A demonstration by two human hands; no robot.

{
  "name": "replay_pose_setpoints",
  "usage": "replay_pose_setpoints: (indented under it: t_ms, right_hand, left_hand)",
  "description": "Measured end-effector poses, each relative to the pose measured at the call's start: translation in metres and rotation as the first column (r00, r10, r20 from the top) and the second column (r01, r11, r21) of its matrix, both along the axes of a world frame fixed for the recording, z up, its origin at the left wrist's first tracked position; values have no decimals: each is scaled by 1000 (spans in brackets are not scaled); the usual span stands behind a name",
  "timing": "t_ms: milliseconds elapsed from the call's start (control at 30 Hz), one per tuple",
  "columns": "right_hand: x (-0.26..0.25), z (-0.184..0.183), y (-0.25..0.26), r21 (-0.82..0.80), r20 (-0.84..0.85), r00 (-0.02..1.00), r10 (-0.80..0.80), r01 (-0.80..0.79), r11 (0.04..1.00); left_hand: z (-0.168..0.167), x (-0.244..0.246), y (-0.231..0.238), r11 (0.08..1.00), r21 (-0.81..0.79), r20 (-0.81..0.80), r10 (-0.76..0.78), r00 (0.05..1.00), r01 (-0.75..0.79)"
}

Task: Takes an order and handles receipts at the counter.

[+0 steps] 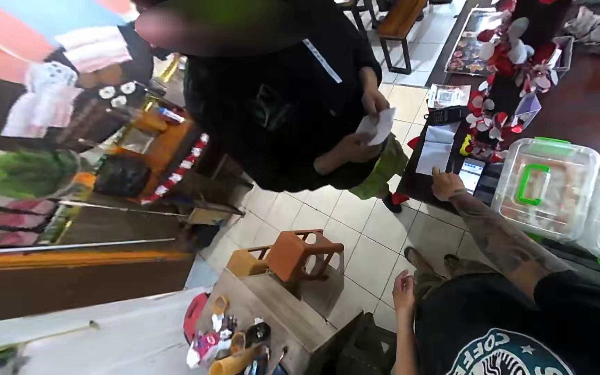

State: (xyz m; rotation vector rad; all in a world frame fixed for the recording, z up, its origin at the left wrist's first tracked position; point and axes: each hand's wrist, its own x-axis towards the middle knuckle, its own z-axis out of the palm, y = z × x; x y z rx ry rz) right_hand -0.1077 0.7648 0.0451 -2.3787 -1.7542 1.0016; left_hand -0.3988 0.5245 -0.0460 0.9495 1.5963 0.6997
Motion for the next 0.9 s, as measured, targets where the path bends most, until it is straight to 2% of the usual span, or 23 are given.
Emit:
replay_pose_setpoints:
  t_ms: [133,267,367,467,533,600,633,700,833,900]
  right_hand:
    - [4,-21,12,78,-61,997,-49,54,996]
    - [13,-16,12,253,-206,978,-30,83,964]
    - [2,-14,-7,460,-467,883,-56,296,837]
    - [-14,-18,-13,428,-746,656,-117,606,671]
    - [-24,-26,-13,402,-789,584,-189,724,560]
    - [-32,-31,-13,429,-748,595,-293,771,471]
    - [-36,-33,-14,447,-727,603,-329,779,441]
    - [-42,-30,-11,415,-743,553,-378,823,387]
    - [-45,-33,2,242,-831,385,-401,900,363]
    - [-47,-31,11,223,-815,378,-439,904,365]
  left_hand:
    - [12,10,109,954,90,-64,-280,958,285]
    - [32,37,215,773,195,-306,-536,787,603]
    - [36,62,274,523,259,-507,-642,575,812]
    - [24,89,320,178,333,-692,-621,368,926]
    - [16,105,342,-14,317,-771,-586,249,948]
    - [8,118,359,-133,210,-821,-562,100,969]
    - [6,123,364,-169,154,-835,-550,37,974]
    - [3,128,372,-206,111,-848,-530,-16,972]
    - [-2,124,375,-217,91,-811,-582,-54,972]
    - [-3,115,371,-223,124,-797,-603,-37,967]
